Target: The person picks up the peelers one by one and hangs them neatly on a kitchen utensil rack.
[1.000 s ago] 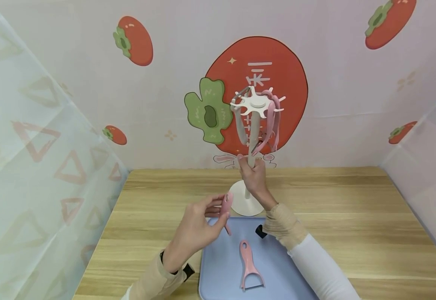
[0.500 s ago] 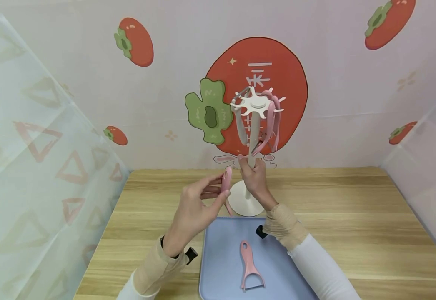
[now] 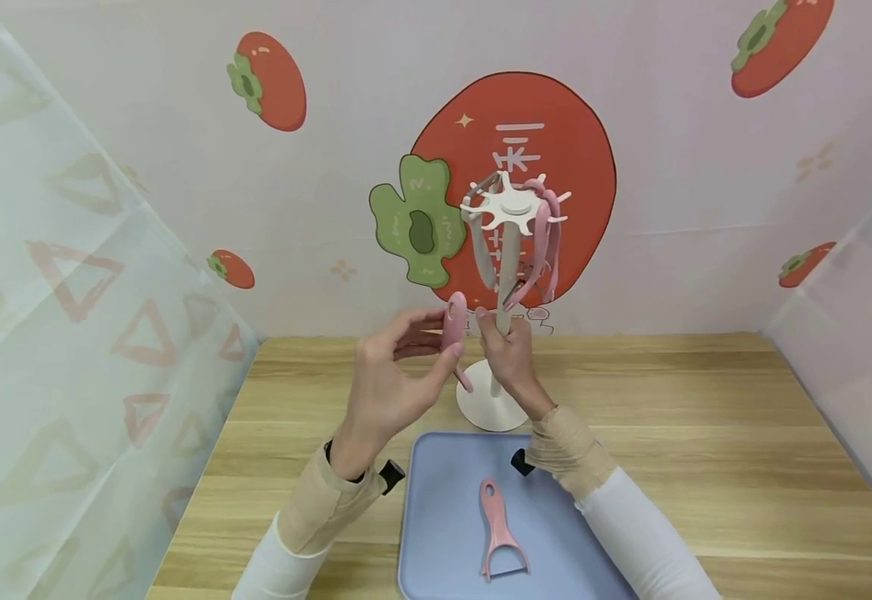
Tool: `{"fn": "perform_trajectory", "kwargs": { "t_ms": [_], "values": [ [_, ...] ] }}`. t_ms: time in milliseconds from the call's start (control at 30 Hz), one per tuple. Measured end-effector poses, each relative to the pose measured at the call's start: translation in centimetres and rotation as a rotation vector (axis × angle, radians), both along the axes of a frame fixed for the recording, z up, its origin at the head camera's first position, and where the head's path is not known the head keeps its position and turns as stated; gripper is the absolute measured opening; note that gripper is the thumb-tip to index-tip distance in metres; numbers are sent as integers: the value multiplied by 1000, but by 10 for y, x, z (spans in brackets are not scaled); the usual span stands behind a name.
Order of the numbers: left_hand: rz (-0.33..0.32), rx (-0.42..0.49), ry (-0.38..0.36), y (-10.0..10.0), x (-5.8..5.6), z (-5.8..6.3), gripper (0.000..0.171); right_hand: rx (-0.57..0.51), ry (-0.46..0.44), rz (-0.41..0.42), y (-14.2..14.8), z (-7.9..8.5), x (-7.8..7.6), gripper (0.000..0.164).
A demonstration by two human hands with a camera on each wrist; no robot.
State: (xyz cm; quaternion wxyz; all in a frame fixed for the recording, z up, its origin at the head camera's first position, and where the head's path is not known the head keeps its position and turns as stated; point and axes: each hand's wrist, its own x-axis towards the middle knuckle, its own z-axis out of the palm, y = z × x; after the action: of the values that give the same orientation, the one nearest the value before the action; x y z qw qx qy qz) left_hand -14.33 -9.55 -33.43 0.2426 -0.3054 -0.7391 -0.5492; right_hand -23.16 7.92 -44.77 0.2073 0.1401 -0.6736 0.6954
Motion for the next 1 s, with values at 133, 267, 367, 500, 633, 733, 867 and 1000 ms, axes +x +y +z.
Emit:
{"fn": "perform_trajectory", "kwargs": {
  "t_ms": [133,267,367,500,633,733,867,1000],
  "values": [
    [4,27,13,0,-4,6,37,6,11,-1,-1,-1,-1,58],
    [12,44,27,-1,-9,12,36,3,23,-2,-1,-1,-1,58],
    [18,54,40,-2,-12,16,36,0,20,1,-1,-1,-1,56],
    [32,68,67,-2,-17,21,35,-5,8,5,-1,-1,-1,54],
    [53,77,102,-2,-22,27,35,-20,-1,17,-1,0,-1,53],
    [53,89,128,-3,-26,31,36,-28,-10,30,-1,2,-1,52],
    [38,97,155,-2,-31,34,36,-17,-34,38,0,4,0,50],
    [30,93,165,-1,-34,37,36,-10,-54,26,-1,4,2,49]
  ]
}}
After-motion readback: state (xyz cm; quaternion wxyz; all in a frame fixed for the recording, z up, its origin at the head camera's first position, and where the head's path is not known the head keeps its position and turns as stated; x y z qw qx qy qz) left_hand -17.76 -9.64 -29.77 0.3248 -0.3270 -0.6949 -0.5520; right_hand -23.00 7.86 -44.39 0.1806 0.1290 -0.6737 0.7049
